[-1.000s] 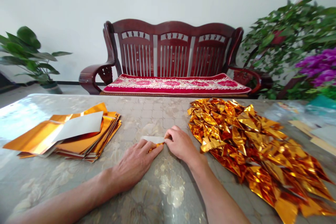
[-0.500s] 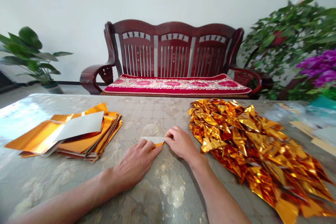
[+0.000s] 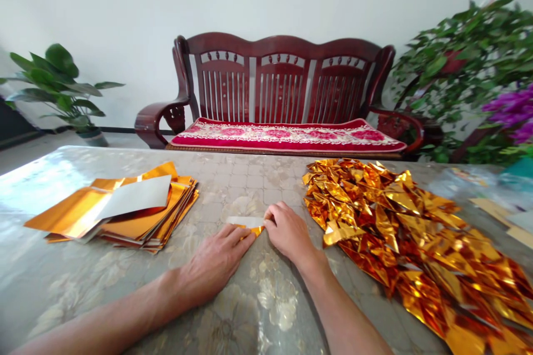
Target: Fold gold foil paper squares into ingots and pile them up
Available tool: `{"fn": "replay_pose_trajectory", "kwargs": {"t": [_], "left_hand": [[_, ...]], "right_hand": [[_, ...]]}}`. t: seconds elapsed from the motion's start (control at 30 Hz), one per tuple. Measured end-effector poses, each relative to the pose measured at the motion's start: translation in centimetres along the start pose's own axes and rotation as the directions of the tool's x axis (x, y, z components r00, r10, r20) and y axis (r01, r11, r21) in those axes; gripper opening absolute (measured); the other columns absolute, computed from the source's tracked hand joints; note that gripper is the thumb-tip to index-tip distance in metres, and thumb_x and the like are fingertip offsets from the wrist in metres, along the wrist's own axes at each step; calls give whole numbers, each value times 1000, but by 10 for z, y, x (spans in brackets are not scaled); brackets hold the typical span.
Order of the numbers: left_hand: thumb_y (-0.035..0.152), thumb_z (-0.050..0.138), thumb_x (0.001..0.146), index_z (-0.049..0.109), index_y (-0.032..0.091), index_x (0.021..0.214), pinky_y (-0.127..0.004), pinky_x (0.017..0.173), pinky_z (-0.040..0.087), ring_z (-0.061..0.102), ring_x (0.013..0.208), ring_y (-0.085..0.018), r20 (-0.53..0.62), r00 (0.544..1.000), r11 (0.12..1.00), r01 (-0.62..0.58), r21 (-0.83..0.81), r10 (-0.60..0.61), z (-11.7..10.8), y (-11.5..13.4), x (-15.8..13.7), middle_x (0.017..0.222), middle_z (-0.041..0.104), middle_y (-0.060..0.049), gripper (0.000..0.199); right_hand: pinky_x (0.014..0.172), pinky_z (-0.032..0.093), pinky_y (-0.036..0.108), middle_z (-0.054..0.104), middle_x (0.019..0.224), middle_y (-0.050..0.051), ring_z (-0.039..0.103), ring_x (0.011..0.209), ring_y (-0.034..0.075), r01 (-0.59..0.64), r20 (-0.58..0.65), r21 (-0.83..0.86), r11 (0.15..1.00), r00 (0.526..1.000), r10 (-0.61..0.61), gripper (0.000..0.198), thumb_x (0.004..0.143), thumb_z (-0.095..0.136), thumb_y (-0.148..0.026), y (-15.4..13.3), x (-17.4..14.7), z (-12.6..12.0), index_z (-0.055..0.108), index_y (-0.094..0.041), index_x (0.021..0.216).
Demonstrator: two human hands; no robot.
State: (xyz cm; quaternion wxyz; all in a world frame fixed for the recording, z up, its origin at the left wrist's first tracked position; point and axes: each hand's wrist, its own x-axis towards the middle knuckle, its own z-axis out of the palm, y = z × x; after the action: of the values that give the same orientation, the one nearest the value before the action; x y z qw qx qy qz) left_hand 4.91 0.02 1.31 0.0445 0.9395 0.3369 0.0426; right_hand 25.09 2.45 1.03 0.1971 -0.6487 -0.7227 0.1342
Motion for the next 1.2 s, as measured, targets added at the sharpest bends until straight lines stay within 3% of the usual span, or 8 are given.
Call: {"fn": "replay_pose_trajectory", "kwargs": {"t": [0.2, 0.33, 0.47, 0.63, 0.77, 1.0, 1.2], "left_hand": [[20, 45, 95, 47, 15, 134, -41, 99, 48, 51, 111, -26, -29, 999, 999, -16, 36, 17, 0, 3, -3, 123, 58, -10, 39], [25, 48, 95, 47, 14, 135, -42, 100, 46, 50, 115, -27, -26, 998, 998, -50, 49, 52, -2, 3, -11, 131, 55, -11, 42], [27, 50, 95, 48, 18, 134, -42, 96, 49, 53, 110, -26, 0, 1000, 999, -27, 20, 27, -7, 4, -16, 125, 56, -10, 40], [24, 51, 95, 50, 21, 130, -41, 98, 49, 52, 113, -25, -16, 1000, 999, 4, -34, -4, -9, 5, -16, 127, 54, -8, 36], [20, 48, 96, 52, 18, 127, -40, 102, 48, 51, 114, -25, -39, 999, 999, -4, -40, 3, -8, 5, -13, 126, 55, -9, 32], [23, 43, 100, 59, 21, 117, -34, 98, 48, 53, 107, -21, -90, 995, 995, -53, -82, 45, -7, -5, -11, 116, 60, -6, 23], [26, 42, 101, 61, 26, 118, -34, 94, 48, 54, 106, -20, -115, 993, 994, -51, -96, 39, -5, -12, -10, 112, 61, -4, 25]], "right_hand": [[78, 37, 31, 62, 99, 3, 57, 95, 21, 19, -62, -106, 994, 998, -26, 13, 85, 63, -33, -9, -8, 6, 59, -23, 93], [82, 38, 33, 62, 101, 5, 57, 99, 22, 30, -63, -141, 990, 997, -39, 10, 88, 59, -30, -11, -9, 8, 58, -23, 95], [81, 38, 33, 63, 99, 5, 57, 95, 22, 44, -74, -146, 988, 996, -55, 6, 90, 54, -26, -7, -7, 11, 58, -22, 93], [83, 40, 31, 62, 101, 4, 59, 97, 19, 21, -104, -48, 999, 994, -26, 13, 93, 48, -23, 1, -6, 13, 59, -22, 100], [90, 40, 31, 60, 110, 4, 56, 107, 20, 81, -75, -47, 996, 994, -84, 18, 94, 51, -30, -1, -7, 7, 61, -24, 107], [90, 39, 31, 61, 105, 2, 54, 102, 20, 135, -20, -91, 987, 990, -138, 4, 85, 62, -26, -9, -1, 1, 62, -23, 88], [86, 38, 30, 63, 101, 3, 54, 99, 20, 142, 2, -92, 986, 990, -143, 19, 82, 67, -31, -10, 0, 1, 62, -24, 99]]}}
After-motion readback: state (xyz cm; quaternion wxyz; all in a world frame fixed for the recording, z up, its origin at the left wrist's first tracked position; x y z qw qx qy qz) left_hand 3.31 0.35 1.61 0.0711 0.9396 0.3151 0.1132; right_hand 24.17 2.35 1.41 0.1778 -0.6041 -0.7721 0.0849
